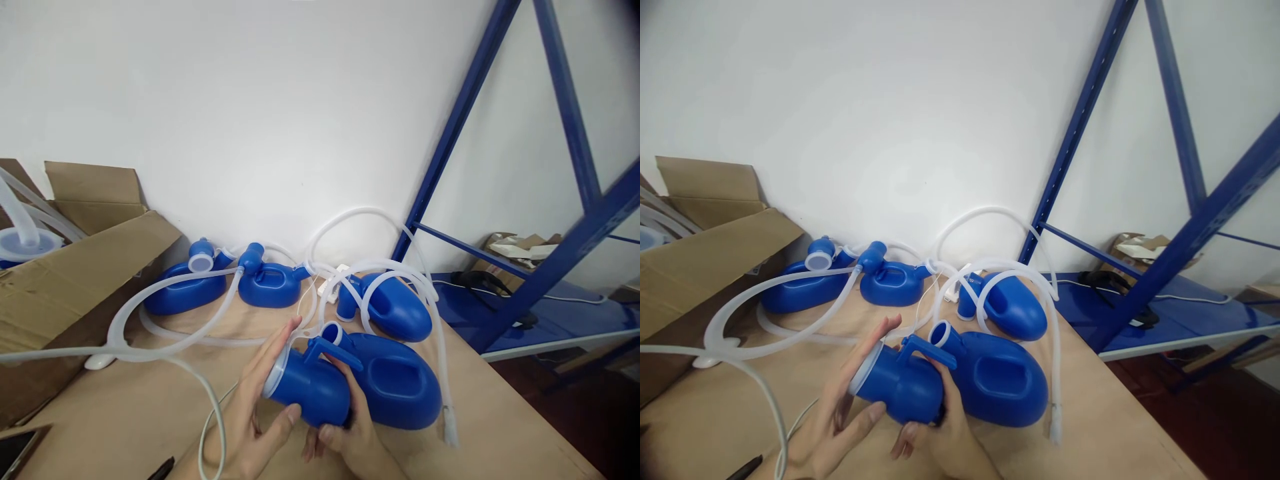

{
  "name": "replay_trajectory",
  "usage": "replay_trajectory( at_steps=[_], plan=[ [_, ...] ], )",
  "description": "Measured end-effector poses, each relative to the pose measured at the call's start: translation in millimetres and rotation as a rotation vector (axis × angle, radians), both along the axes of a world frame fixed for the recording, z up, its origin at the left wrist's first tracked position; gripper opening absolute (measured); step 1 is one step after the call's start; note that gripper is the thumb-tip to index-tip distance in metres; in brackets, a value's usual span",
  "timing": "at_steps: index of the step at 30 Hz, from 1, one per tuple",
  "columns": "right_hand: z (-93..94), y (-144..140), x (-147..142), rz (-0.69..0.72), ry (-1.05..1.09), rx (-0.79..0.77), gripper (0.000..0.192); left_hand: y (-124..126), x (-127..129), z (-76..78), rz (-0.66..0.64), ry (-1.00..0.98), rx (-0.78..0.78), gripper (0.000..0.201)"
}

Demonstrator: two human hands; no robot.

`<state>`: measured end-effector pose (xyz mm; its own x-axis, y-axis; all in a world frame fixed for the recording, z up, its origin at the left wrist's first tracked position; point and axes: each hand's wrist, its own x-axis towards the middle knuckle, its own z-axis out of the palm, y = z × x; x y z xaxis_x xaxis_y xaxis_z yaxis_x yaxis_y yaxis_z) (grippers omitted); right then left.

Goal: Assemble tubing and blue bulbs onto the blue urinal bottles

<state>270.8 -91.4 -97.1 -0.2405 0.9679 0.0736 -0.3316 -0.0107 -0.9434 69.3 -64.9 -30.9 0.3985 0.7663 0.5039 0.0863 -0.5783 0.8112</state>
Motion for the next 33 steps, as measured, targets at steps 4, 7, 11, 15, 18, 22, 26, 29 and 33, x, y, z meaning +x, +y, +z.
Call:
replay_trajectory(
  at_steps=[4,7,11,15,18,22,26,29,33],
  plan=[
    [-1.5,13.4,2.7,-0.055,-0.035,0.063,0.104,13.5,-8.6,4.9,-0.08,-0.006,-0.125,0.069],
    [5.5,15.0,1.0,-0.037,-0.052,0.064,0.096,28.3,-11.5,25.7,-0.014,0.03,-0.333,0.054],
    [14.0,7.8,-1.8,-0.045,-0.051,0.015,0.092,39.6,1.7,52.6,0.07,0.047,-0.532,0.045],
    [11.3,4.0,-3.7,-0.071,-0.017,0.016,0.093,40.9,20.4,53.0,0.116,-0.038,-0.617,0.043],
    [5.8,4.9,-3.4,-0.079,-0.017,0.039,0.093,40.2,26.3,47.2,0.11,-0.063,-0.72,0.039],
    [1.2,4.4,-0.4,-0.071,-0.024,0.067,0.095,39.6,26.2,51.6,0.124,-0.052,-0.702,0.035],
    [0.5,7.3,0.9,-0.11,-0.11,0.153,0.086,39.5,25.0,62.2,0.203,-0.005,-0.678,0.037],
    [3.1,16.4,-4.3,-0.178,-0.101,0.242,0.094,39.9,22.0,63.4,0.276,0.042,-0.603,0.04],
    [15.3,21.9,-11.3,-0.247,0.009,0.263,0.103,38.9,13.7,58.3,0.365,0.1,-0.455,0.041]
  ],
)
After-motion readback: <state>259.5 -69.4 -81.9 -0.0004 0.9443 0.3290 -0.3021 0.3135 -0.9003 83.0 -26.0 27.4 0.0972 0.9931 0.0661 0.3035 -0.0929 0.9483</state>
